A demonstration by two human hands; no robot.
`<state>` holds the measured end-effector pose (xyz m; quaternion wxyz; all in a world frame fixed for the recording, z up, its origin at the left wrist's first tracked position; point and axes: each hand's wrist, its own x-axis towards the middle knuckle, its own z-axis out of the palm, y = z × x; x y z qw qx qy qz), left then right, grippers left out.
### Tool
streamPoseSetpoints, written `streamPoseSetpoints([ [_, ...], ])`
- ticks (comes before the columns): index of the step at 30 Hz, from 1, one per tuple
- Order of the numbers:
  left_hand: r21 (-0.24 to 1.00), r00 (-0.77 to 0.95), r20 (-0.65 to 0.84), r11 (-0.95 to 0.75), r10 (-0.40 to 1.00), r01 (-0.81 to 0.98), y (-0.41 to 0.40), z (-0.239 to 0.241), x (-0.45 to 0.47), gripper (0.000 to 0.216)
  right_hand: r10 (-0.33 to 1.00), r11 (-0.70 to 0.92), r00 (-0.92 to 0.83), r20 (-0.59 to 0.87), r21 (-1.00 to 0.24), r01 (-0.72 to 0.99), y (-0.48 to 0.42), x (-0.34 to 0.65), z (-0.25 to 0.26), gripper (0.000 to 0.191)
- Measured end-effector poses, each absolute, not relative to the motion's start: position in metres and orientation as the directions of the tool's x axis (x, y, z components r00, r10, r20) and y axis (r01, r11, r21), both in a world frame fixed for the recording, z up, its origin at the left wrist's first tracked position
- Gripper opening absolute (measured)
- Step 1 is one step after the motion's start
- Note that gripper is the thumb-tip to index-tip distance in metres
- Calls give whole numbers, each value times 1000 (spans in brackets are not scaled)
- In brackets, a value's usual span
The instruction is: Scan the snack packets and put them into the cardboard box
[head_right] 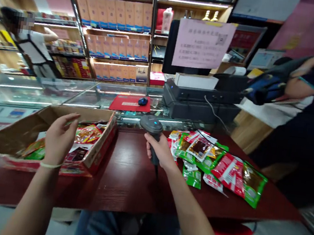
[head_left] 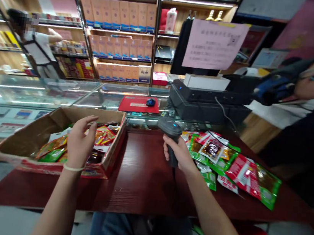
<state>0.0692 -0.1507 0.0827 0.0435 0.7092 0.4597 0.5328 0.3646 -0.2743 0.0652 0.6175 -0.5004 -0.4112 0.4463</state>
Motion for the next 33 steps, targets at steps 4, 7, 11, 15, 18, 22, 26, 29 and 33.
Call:
streamPoseSetpoints([
  [4, 538, 142, 732, -693, 666, 479, -173, 94, 125, 29, 940, 100, 338, 54, -987, -123, -293, 393, 69, 34],
  [7, 557, 235, 721, -747, 652, 362, -182, 91, 172, 27, 912, 102, 408, 47, -988, -115, -309, 416, 72, 33],
  [11, 618, 357, 671, -756, 649, 214, -191, 75, 240, 25, 864, 116, 501, 49, -988, -103, -332, 452, 73, 31],
  [15, 784, 423, 563, -620, 710, -3, -199, 46, 309, 21, 798, 91, 602, 37, -994, -59, -356, 488, 67, 34],
  [18, 841, 472, 512, -531, 718, -104, -203, 21, 356, 20, 758, 91, 651, 39, -995, -47, -372, 513, 60, 36],
  [22, 828, 582, 505, -549, 637, -117, -213, 0, 411, 23, 724, 110, 688, 43, -992, -54, -386, 539, 49, 34],
  [26, 825, 672, 473, -553, 570, -111, -225, -9, 460, 23, 707, 114, 707, 34, -991, -67, -390, 551, 44, 36],
  [29, 816, 729, 438, -572, 527, -77, -234, -20, 486, 35, 692, 106, 722, 13, -991, -84, -390, 555, 43, 39],
  [33, 732, 759, 400, -678, 515, 74, -239, -31, 493, 63, 696, 107, 718, -6, -988, -112, -387, 555, 41, 39],
])
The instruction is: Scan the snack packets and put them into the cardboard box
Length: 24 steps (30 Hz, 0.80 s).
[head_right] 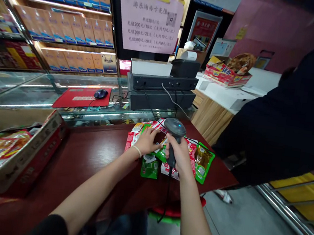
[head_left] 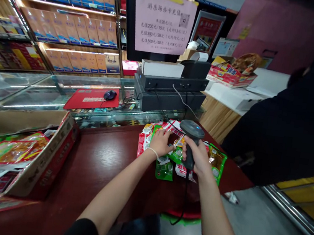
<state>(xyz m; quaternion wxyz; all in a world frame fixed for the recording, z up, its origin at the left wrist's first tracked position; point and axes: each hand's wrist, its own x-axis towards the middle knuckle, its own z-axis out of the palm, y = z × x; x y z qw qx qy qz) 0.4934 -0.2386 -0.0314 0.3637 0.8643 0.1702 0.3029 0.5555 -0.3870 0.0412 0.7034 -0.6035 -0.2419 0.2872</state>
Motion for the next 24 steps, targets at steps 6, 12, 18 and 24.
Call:
streamPoseSetpoints([
  [6, 543, 828, 248, -780, 503, 311, -229, -29, 455, 50, 710, 105, 703, -27, -984, -144, -378, 548, 41, 39],
  [12, 551, 759, 162, -696, 630, 460, -207, -43, 391, 52, 767, 99, 642, -23, -983, -154, -359, 525, 41, 37],
  [18, 659, 694, 92, -566, 714, 495, -179, -54, 322, 53, 834, 33, 547, -73, -983, -181, -327, 491, 37, 37],
  [24, 722, 651, 106, -508, 752, 470, -159, -54, 275, 52, 908, 42, 418, -37, -983, -179, -291, 452, 40, 36],
])
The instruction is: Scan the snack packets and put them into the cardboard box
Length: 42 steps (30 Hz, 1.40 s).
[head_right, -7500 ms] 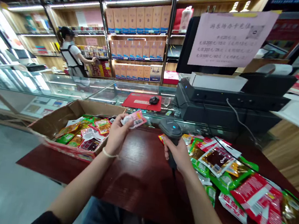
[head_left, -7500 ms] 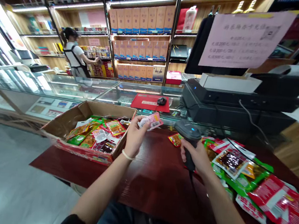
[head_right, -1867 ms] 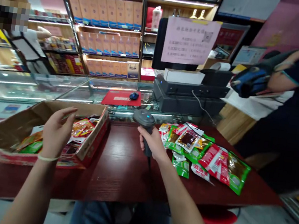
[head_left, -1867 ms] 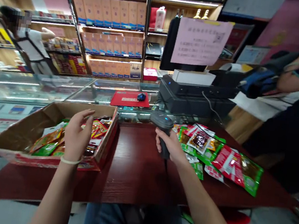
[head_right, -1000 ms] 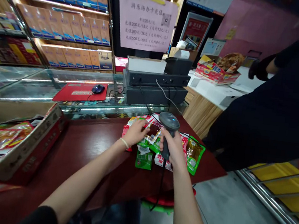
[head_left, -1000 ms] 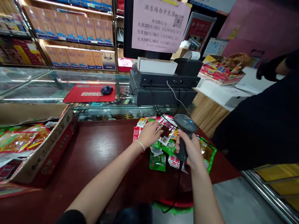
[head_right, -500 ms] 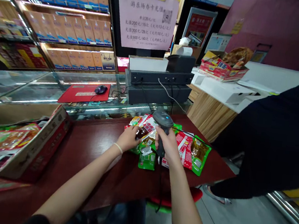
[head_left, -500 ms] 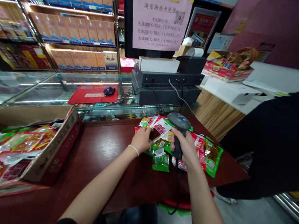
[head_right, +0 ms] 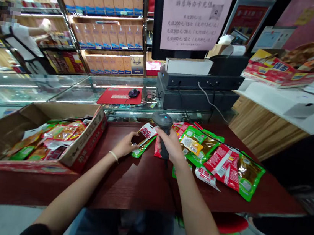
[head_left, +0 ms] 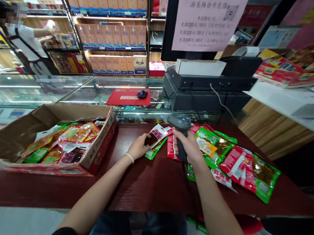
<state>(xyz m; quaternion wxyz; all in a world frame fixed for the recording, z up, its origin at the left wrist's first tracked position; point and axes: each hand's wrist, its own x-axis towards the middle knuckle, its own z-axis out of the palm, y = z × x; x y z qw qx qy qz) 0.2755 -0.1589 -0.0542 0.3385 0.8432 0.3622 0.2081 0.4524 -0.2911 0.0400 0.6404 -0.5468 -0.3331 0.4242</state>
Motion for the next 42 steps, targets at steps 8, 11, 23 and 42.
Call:
streamPoseSetpoints([
  [8, 889, 459, 279, -407, 844, 208, -138, -72, 242, 39, 947, -5, 315, -56, -987, -160, -263, 430, 19, 38],
  [11, 978, 382, 206, -206, 901, -42, -133, -73, 236, 46, 949, -39, 306, -78, -990, -133, -264, 432, 9, 37],
  [23, 900, 228, -74, 164, 971, -404, -125, -60, 234, 43, 955, -150, 256, -153, -988, -32, -270, 425, 7, 36],
  [42, 837, 109, -32, 87, 993, -540, -119, -43, 282, 49, 951, -45, 301, -68, -996, -81, -277, 430, 11, 40],
])
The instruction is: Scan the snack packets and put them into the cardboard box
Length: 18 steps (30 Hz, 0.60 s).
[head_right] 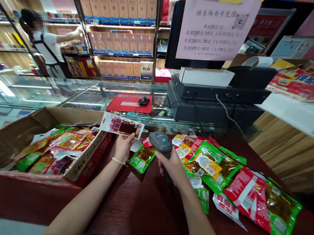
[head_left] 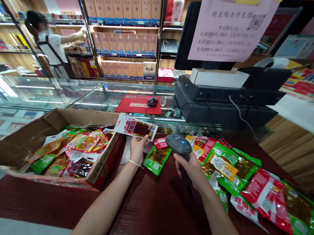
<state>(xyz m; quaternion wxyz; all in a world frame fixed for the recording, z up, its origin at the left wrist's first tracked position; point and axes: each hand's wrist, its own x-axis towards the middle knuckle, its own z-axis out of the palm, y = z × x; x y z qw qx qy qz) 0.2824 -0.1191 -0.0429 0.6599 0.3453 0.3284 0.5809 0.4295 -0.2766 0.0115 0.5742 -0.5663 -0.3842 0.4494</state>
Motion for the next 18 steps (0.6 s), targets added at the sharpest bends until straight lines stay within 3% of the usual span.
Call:
streamPoseSetpoints([
  [8, 845, 65, -20, 52, 998, -533, -126, -45, 284, 42, 962, -54, 270, -37, -997, 57, -279, 429, 3, 39],
  [18, 861, 89, 8, 38, 996, -508, -130, -37, 284, 46, 951, -40, 303, -54, -998, -54, -277, 428, 9, 37],
])
